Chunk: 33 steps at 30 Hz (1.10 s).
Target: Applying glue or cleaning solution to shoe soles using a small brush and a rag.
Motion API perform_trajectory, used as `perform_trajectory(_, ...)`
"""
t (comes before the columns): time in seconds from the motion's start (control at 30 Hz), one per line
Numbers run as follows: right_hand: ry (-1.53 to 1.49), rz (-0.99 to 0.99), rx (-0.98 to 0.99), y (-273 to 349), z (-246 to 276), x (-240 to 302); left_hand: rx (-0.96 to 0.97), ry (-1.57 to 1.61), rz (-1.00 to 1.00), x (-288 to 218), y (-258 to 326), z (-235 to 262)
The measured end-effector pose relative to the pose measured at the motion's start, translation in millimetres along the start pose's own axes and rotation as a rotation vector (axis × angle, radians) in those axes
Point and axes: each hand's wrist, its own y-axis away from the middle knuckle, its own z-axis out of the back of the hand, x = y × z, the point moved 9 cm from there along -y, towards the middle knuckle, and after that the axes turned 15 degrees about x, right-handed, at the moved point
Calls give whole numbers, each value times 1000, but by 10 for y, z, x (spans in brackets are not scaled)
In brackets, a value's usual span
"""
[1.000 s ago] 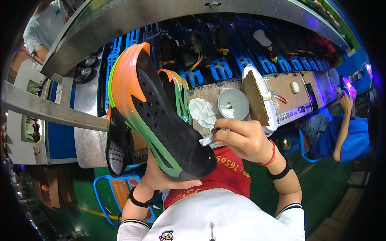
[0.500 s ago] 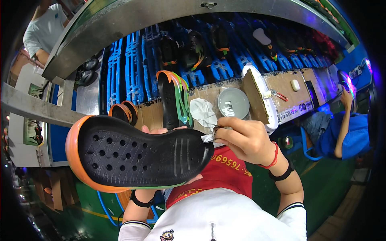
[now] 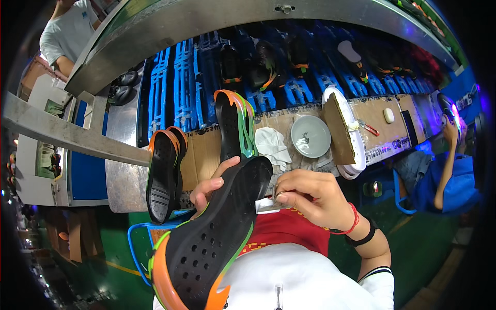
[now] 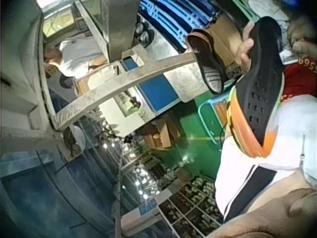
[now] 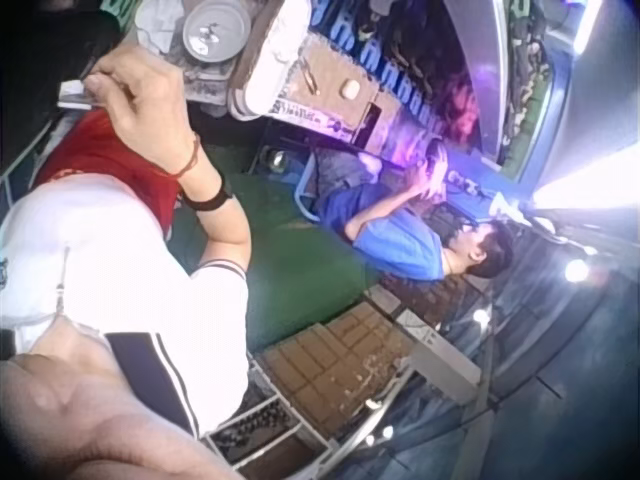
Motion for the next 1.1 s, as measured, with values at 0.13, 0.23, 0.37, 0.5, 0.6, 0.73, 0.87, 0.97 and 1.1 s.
perform_trajectory(0.13, -64, -21, 43, -67, -94, -11, 14, -94, 68, -35, 4, -24)
perform_trajectory(0.23, -34, 22, 53, -93, -121, 43, 38, -175, 94, -38, 17, 11)
perform_trajectory(0.37, 173, -25, 57, -95, -111, 17, 84, -277, 126, -29, 53, 72)
perform_trajectory(0.5, 275, -31, 6, -76, -73, -6, 134, -230, 63, 18, 20, 56)
perform_trajectory(0.6, 282, 20, 24, -68, -91, 52, 124, -216, 28, 13, -19, 20)
perform_trajectory(0.73, 260, 21, 68, -58, -112, 96, 121, -241, 49, -1, -24, 10)
perform_trajectory(0.87, 152, 53, 89, -46, -145, 96, 87, -286, 73, -13, -28, 27)
perform_trajectory(0.97, 90, 46, 105, -42, -164, 85, 79, -344, 27, -31, -43, 17)
perform_trajectory(1.1, -15, 41, 93, -41, -165, 55, 35, -230, 76, 46, -20, 104)
